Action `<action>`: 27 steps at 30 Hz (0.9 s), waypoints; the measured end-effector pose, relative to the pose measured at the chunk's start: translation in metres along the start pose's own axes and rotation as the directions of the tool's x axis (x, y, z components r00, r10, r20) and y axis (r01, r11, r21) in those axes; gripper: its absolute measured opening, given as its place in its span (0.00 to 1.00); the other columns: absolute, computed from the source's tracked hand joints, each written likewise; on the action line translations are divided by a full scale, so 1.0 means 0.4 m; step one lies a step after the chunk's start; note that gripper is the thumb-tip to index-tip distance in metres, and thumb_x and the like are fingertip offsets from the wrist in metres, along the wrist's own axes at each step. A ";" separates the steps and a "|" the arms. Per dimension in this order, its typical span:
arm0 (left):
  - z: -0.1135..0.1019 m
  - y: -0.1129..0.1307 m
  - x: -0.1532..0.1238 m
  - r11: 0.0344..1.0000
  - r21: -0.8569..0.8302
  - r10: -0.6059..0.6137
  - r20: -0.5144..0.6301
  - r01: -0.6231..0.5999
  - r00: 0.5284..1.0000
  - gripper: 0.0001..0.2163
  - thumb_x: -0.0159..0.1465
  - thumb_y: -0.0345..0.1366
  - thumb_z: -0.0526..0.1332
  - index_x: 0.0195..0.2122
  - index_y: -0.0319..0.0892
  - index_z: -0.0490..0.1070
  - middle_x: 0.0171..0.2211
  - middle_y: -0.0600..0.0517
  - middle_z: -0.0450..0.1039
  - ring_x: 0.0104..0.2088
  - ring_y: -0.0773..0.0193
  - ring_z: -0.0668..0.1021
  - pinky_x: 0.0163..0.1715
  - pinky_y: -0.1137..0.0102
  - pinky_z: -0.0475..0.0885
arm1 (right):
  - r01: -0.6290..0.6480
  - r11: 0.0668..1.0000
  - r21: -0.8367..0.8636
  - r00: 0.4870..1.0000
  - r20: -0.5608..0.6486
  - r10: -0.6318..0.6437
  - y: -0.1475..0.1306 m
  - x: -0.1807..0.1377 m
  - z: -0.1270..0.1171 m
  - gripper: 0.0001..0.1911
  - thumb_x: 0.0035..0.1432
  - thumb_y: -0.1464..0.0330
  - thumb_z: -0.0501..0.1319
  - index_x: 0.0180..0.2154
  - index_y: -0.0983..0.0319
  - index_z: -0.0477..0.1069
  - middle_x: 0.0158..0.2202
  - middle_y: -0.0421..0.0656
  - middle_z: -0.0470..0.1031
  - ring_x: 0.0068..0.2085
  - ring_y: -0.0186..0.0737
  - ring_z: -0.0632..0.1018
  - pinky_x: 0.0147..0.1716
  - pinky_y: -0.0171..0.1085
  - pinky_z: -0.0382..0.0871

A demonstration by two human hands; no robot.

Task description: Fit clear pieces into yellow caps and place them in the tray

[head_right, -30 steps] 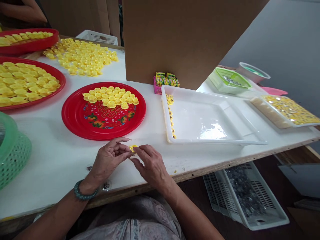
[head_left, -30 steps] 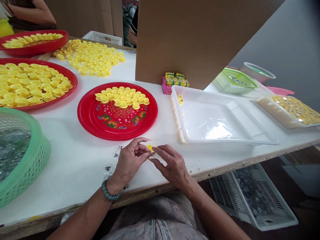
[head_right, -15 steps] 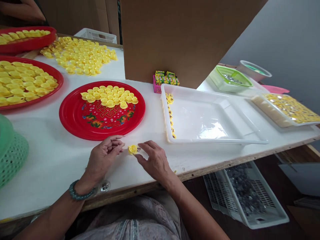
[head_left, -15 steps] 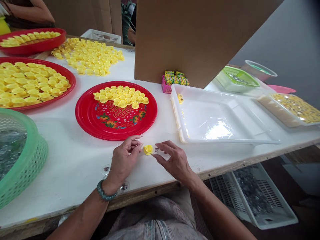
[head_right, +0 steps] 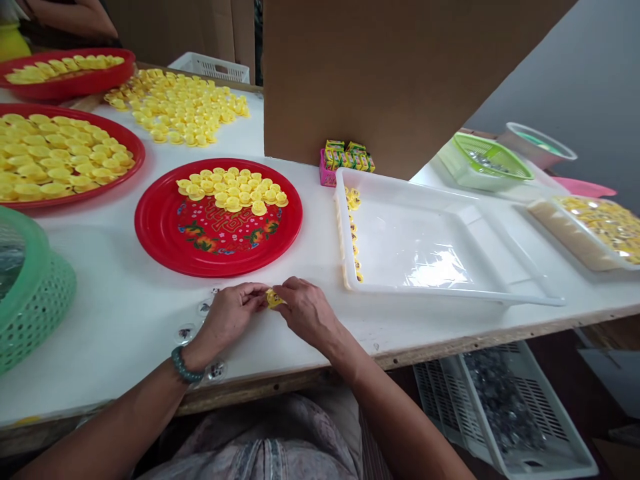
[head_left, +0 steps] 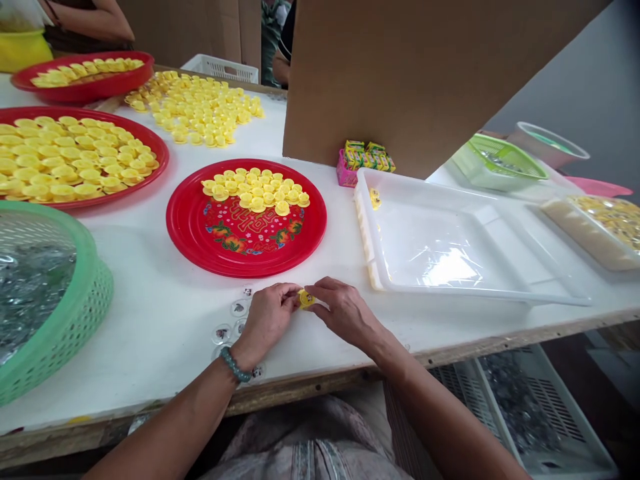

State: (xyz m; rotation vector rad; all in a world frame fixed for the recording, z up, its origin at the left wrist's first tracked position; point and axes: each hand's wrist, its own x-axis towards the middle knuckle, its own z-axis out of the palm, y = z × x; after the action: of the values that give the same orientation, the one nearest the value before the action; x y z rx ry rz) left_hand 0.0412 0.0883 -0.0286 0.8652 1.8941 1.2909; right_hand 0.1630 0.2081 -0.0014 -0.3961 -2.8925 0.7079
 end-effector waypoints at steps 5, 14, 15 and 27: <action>0.002 0.000 0.004 0.999 -0.034 -0.035 0.001 0.035 0.999 0.12 0.57 0.31 0.58 0.40 0.43 0.77 0.37 0.47 0.78 0.37 0.56 0.78 0.38 0.65 0.74 | 0.033 0.999 -0.008 0.998 0.044 -0.032 0.003 0.007 -0.004 0.08 0.56 0.75 0.60 0.38 0.60 0.74 0.36 0.44 0.74 0.37 0.38 0.76 0.37 0.33 0.67; 0.002 -0.002 0.010 0.998 -0.037 -0.047 -0.001 0.047 0.999 0.11 0.57 0.34 0.58 0.39 0.42 0.77 0.35 0.47 0.78 0.35 0.58 0.79 0.37 0.66 0.73 | -0.034 0.999 -0.019 0.999 0.030 0.034 -0.004 0.002 0.000 0.10 0.57 0.76 0.58 0.40 0.62 0.74 0.36 0.45 0.75 0.37 0.38 0.77 0.35 0.33 0.68; 0.003 -0.001 0.009 0.998 -0.033 -0.053 -0.004 0.053 0.999 0.11 0.57 0.35 0.58 0.38 0.42 0.77 0.35 0.47 0.78 0.35 0.57 0.78 0.37 0.66 0.73 | -0.031 0.999 -0.034 0.999 0.032 0.032 -0.004 0.003 0.000 0.11 0.57 0.77 0.58 0.40 0.62 0.73 0.36 0.46 0.75 0.37 0.38 0.77 0.35 0.32 0.68; 0.011 -0.003 0.026 0.998 -0.013 -0.061 -0.046 0.061 0.997 0.07 0.52 0.38 0.65 0.30 0.42 0.74 0.27 0.51 0.76 0.29 0.60 0.77 0.30 0.70 0.70 | -0.148 0.988 0.045 0.985 -0.086 0.151 0.001 -0.019 0.058 0.17 0.57 0.76 0.57 0.48 0.61 0.71 0.41 0.46 0.76 0.39 0.38 0.77 0.38 0.32 0.70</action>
State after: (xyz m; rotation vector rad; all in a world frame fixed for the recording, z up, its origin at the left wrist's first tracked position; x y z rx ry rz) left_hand 0.0390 0.0987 -0.0326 0.7719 1.9319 1.2938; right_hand 0.1658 0.1962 -0.0226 -0.6285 -2.7833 0.7460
